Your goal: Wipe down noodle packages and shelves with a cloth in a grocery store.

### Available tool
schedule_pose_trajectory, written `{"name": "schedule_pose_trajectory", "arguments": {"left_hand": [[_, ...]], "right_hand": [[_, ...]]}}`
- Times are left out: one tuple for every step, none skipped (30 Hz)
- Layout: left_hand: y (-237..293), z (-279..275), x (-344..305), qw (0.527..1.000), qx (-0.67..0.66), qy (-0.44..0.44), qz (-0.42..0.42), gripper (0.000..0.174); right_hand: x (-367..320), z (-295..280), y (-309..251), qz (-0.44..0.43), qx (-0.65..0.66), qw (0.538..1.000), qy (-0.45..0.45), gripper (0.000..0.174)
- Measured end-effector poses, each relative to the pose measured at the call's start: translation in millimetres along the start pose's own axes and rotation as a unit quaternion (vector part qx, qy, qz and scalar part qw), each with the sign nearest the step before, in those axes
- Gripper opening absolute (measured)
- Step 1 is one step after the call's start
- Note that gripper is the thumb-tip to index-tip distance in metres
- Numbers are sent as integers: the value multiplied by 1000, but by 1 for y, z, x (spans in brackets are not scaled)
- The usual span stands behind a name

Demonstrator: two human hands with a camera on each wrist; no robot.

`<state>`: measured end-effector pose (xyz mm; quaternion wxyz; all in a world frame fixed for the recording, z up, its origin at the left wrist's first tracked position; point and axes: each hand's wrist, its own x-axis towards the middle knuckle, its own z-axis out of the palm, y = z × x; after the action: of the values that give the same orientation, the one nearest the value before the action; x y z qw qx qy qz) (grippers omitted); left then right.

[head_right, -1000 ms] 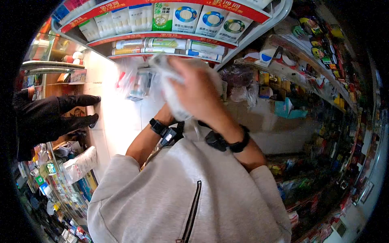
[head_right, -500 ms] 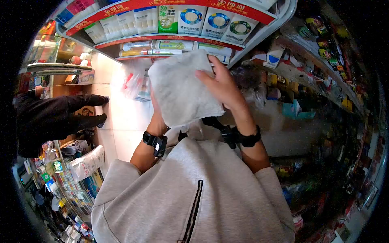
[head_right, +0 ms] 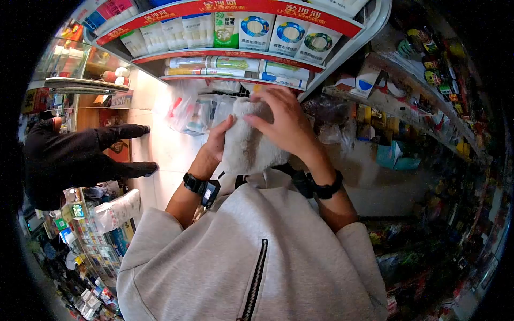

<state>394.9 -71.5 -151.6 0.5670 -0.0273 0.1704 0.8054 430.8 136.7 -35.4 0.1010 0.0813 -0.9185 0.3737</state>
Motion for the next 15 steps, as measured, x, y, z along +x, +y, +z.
{"name": "schedule_pose_trajectory", "arguments": {"left_hand": [[-5, -6, 1, 998, -53, -17, -20, 71], [-7, -6, 2, 993, -107, -34, -40, 71], [-9, -6, 3, 993, -107, -33, -41, 71], [-11, -6, 3, 993, -110, -36, -34, 71], [-12, -1, 4, 992, -113, -39, -27, 71], [-11, 3, 5, 992, -113, -39, -26, 71], [-10, 6, 6, 997, -77, -18, -21, 71], [-9, 11, 7, 999, -40, 3, -15, 72], [-9, 15, 9, 999, -40, 0, -13, 72], [-10, 21, 10, 995, -99, 5, -19, 73], [-7, 27, 13, 988, -152, 7, -25, 74], [-11, 28, 20, 990, -136, 42, 4, 74], [-14, 28, 24, 992, -87, 83, 27, 76], [-18, 25, 27, 990, -40, 124, 53, 79], [-23, 6, 32, 992, -44, 108, 49, 78]], "right_hand": [[4, 0, 2, 53, 28, 996, -69, 37], [7, 1, 4, 105, 55, 983, -139, 33], [7, 4, 10, 105, 56, 983, -139, 33], [5, 10, 19, 62, 126, 983, -118, 30], [5, 14, 23, 19, 196, 976, -97, 27], [6, 17, 28, 18, 195, 976, -98, 27], [7, 20, 31, 58, 238, 965, -93, 24], [8, 22, 34, 97, 278, 952, -88, 21], [7, 25, 38, 95, 275, 953, -89, 21], [7, 29, 42, 127, 284, 949, -60, 19], [11, 31, 48, 153, 291, 944, -26, 17], [17, 30, 49, 137, 282, 949, -17, 17], [18, 29, 45, 163, 307, 938, 17, 21], [18, 27, 40, 189, 332, 923, 50, 24], [18, 29, 38, 178, 330, 925, 59, 25]]}}
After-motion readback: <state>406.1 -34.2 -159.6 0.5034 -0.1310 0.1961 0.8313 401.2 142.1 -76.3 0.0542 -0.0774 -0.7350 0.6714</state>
